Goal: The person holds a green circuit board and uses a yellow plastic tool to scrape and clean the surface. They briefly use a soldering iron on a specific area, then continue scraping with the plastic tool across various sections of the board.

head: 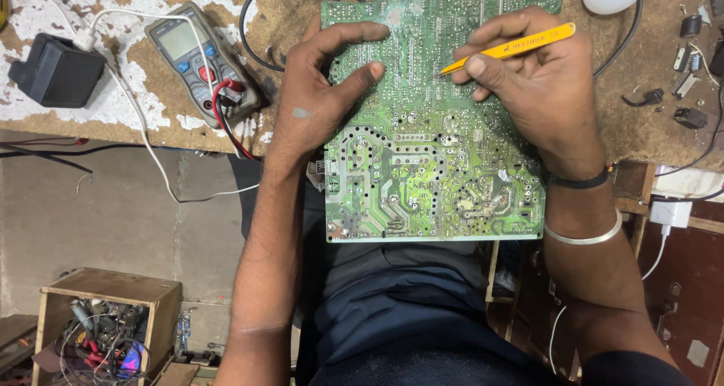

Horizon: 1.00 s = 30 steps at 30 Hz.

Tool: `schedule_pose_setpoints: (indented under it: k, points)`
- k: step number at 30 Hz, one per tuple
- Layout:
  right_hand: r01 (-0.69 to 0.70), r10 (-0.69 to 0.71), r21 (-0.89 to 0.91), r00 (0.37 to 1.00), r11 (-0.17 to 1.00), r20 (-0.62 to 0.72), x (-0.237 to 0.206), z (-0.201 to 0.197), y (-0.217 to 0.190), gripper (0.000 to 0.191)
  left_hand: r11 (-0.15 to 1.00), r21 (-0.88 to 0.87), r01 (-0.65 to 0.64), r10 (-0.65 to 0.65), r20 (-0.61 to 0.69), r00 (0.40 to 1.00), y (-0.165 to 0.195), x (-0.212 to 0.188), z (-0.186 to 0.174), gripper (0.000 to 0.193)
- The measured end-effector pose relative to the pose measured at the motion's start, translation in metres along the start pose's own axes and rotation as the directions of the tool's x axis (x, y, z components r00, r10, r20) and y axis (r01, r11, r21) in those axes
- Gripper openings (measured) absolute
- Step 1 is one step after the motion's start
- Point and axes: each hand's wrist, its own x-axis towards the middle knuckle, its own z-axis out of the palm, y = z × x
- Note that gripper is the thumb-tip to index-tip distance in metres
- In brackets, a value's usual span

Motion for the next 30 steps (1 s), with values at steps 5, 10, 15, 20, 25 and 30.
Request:
schedule_pose_setpoints:
  k: [5,10,15,20,25,30]
  points:
    - [0.014,-0.014,0.021,1.0,1.0,-0.009,0.013,-0.006,-0.014,0.024,1.0,0.022,-0.017,0.017,0.008,1.0,-0.002,0.0,-0.001,0.021]
    - [0.002,-0.005,0.048,0.998,0.999,0.058,0.024,0.001,-0.008,0.026,1.0,-0.005,-0.014,0.014,-0.007,1.0,0.0,0.0,-0.001,0.021]
    - [0.002,-0.013,0.075,0.989,0.997,0.148,0.036,0.003,0.002,0.03,0.999,0.017,-0.04,0.04,0.001,0.999,0.001,0.0,-0.002,0.021]
    - [-0.024,0.019,0.055,0.996,0.998,0.087,0.04,0.007,-0.003,0.037,1.0,-0.028,-0.002,0.002,-0.006,1.0,0.0,-0.001,-0.002,0.022]
    - [-0.011,0.015,-0.057,0.997,0.998,0.074,0.05,0.007,-0.008,0.041,1.0,0.004,-0.016,0.016,-0.007,1.0,0.001,0.0,-0.001,0.022]
    - [0.032,-0.026,-0.045,0.992,0.998,0.127,0.054,0.009,-0.004,0.043,1.0,-0.005,-0.015,0.015,-0.003,1.0,0.003,0.001,-0.002,0.024]
